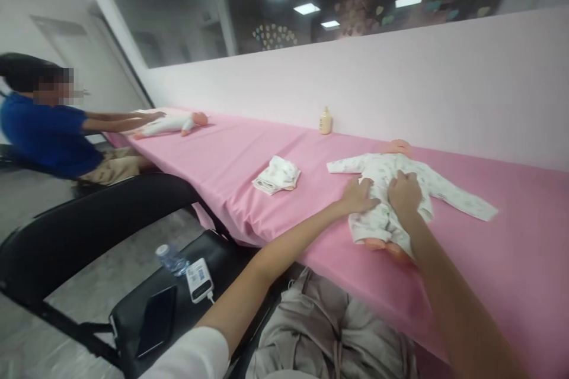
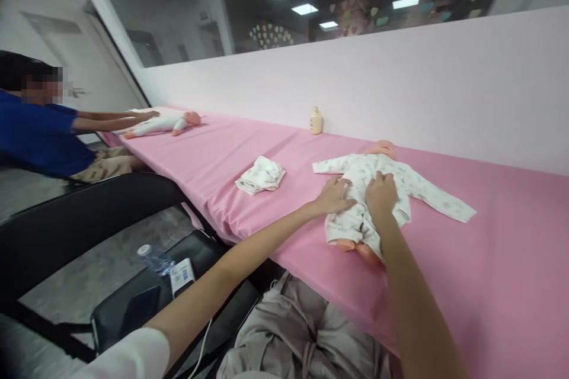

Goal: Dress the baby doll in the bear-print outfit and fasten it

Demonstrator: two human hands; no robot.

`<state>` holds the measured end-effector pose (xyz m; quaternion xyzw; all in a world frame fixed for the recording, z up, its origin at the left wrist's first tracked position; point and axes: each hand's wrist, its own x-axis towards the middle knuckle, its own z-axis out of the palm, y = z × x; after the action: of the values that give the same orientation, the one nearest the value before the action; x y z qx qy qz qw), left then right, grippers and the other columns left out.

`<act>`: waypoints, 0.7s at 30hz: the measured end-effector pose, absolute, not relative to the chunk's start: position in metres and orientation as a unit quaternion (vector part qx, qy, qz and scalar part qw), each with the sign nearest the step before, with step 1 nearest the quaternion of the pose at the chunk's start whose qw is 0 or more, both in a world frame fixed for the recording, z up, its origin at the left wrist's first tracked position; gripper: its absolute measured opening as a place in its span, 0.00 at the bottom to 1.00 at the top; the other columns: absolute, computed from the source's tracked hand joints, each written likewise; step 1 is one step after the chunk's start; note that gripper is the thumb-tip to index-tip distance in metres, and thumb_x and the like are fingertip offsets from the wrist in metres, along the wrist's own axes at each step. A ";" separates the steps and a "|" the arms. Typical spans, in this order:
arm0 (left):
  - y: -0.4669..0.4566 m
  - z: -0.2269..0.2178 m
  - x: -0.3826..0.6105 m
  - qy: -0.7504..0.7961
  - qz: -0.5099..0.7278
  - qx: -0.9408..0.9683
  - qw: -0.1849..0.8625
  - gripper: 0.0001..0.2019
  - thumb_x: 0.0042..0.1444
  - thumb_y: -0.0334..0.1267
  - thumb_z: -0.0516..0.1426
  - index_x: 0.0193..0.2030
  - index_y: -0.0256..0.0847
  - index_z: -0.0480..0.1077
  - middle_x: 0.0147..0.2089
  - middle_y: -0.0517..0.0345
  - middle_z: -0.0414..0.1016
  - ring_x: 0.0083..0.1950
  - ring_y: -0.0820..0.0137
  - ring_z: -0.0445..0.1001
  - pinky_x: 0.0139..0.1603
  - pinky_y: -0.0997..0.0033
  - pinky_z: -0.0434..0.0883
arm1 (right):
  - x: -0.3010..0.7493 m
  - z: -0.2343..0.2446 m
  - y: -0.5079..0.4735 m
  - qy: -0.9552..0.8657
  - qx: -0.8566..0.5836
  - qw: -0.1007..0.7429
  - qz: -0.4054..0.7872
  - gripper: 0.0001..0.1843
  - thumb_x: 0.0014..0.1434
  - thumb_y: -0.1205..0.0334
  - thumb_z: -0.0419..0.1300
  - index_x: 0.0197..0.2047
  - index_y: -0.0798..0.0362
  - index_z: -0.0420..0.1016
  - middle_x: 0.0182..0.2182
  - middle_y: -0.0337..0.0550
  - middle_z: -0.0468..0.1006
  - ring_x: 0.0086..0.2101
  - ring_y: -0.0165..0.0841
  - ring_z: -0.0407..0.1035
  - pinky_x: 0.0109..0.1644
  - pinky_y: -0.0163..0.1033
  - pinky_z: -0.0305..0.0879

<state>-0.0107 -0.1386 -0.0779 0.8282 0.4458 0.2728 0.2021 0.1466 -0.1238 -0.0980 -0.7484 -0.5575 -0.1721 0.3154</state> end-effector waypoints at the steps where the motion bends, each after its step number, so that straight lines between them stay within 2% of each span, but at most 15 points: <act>1: -0.149 -0.066 -0.028 0.437 0.280 0.833 0.193 0.29 0.51 0.46 0.59 0.58 0.40 0.59 0.66 0.41 0.51 0.66 0.51 0.52 0.63 0.47 0.55 | 0.147 -0.100 -0.123 -0.558 -0.747 0.311 -0.183 0.19 0.59 0.65 0.47 0.51 0.59 0.70 0.41 0.56 0.69 0.36 0.38 0.63 0.34 0.39 0.52; 3: -0.177 -0.037 -0.066 0.415 0.334 0.831 0.157 0.25 0.54 0.43 0.58 0.58 0.43 0.60 0.66 0.44 0.53 0.67 0.55 0.51 0.65 0.49 0.52 | 0.146 -0.102 -0.121 -0.549 -0.751 0.312 -0.195 0.20 0.60 0.63 0.47 0.53 0.60 0.68 0.40 0.58 0.69 0.35 0.39 0.62 0.31 0.40 0.50; 7: -0.250 0.009 -0.149 0.404 0.516 0.747 0.113 0.16 0.59 0.42 0.54 0.54 0.48 0.62 0.61 0.55 0.62 0.65 0.64 0.58 0.64 0.61 0.58 | 0.141 -0.099 -0.124 -0.515 -0.775 0.317 -0.185 0.23 0.59 0.62 0.48 0.56 0.60 0.65 0.39 0.61 0.70 0.35 0.41 0.64 0.29 0.42 0.45; 9: -0.276 0.008 -0.194 0.423 0.630 0.649 0.049 0.14 0.61 0.41 0.51 0.53 0.46 0.62 0.57 0.55 0.66 0.61 0.65 0.63 0.61 0.62 0.62 | 0.138 -0.095 -0.128 -0.510 -0.785 0.309 -0.170 0.24 0.59 0.63 0.48 0.57 0.59 0.63 0.39 0.64 0.71 0.36 0.44 0.66 0.29 0.43 0.45; 12: -0.287 -0.030 -0.273 0.493 0.769 0.369 -0.172 0.11 0.61 0.38 0.47 0.50 0.42 0.60 0.52 0.52 0.66 0.55 0.66 0.67 0.57 0.61 0.64 | 0.137 -0.085 -0.138 -0.536 -0.791 0.261 -0.140 0.25 0.59 0.63 0.48 0.59 0.59 0.62 0.38 0.66 0.72 0.38 0.47 0.67 0.30 0.45 0.45; 13: -0.284 -0.051 -0.301 0.525 0.766 0.271 -0.251 0.12 0.60 0.36 0.47 0.50 0.42 0.58 0.51 0.51 0.65 0.55 0.66 0.67 0.57 0.60 0.63 | 0.137 -0.081 -0.142 -0.552 -0.790 0.236 -0.125 0.25 0.58 0.63 0.48 0.59 0.59 0.62 0.38 0.66 0.73 0.38 0.48 0.67 0.30 0.46 0.47; 15: -0.273 -0.101 -0.355 0.660 0.656 0.170 -0.325 0.13 0.57 0.35 0.49 0.50 0.41 0.59 0.54 0.48 0.63 0.59 0.63 0.62 0.62 0.57 0.56 | 0.140 -0.073 -0.152 -0.575 -0.790 0.197 -0.084 0.27 0.57 0.61 0.49 0.60 0.56 0.60 0.39 0.65 0.74 0.38 0.48 0.67 0.31 0.46 0.49; 16: -0.267 -0.127 -0.378 0.736 0.577 0.152 -0.319 0.16 0.55 0.37 0.51 0.51 0.40 0.59 0.57 0.46 0.60 0.63 0.60 0.57 0.64 0.54 0.51 | 0.142 -0.068 -0.159 -0.581 -0.788 0.194 -0.063 0.29 0.56 0.59 0.50 0.62 0.54 0.57 0.42 0.63 0.74 0.38 0.48 0.68 0.31 0.46 0.51; 18: -0.259 -0.178 -0.414 0.853 0.441 0.157 -0.232 0.22 0.54 0.40 0.53 0.56 0.40 0.56 0.64 0.43 0.53 0.66 0.57 0.52 0.63 0.52 0.49 | 0.146 -0.061 -0.178 -0.594 -0.772 0.221 -0.041 0.33 0.54 0.54 0.51 0.63 0.46 0.54 0.46 0.57 0.75 0.39 0.48 0.68 0.31 0.47 0.55; 19: -0.258 -0.200 -0.427 0.895 0.385 0.135 -0.179 0.23 0.55 0.41 0.52 0.57 0.40 0.54 0.65 0.41 0.52 0.66 0.55 0.52 0.62 0.51 0.51 | 0.148 -0.059 -0.190 -0.602 -0.759 0.244 -0.051 0.33 0.53 0.52 0.52 0.63 0.42 0.53 0.46 0.53 0.75 0.39 0.47 0.69 0.31 0.47 0.57; 21: -0.259 -0.234 -0.444 0.912 0.374 0.101 -0.134 0.23 0.54 0.40 0.52 0.56 0.34 0.55 0.63 0.32 0.55 0.63 0.47 0.55 0.56 0.44 0.53 | 0.151 -0.058 -0.215 -0.604 -0.735 0.290 -0.108 0.31 0.51 0.51 0.53 0.60 0.34 0.57 0.42 0.46 0.78 0.36 0.45 0.70 0.30 0.47 0.59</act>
<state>-0.4439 -0.2595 -0.2338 0.1010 0.9123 0.3736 -0.1341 0.1506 -0.2155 -0.0580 -0.7345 -0.6041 -0.1080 0.2897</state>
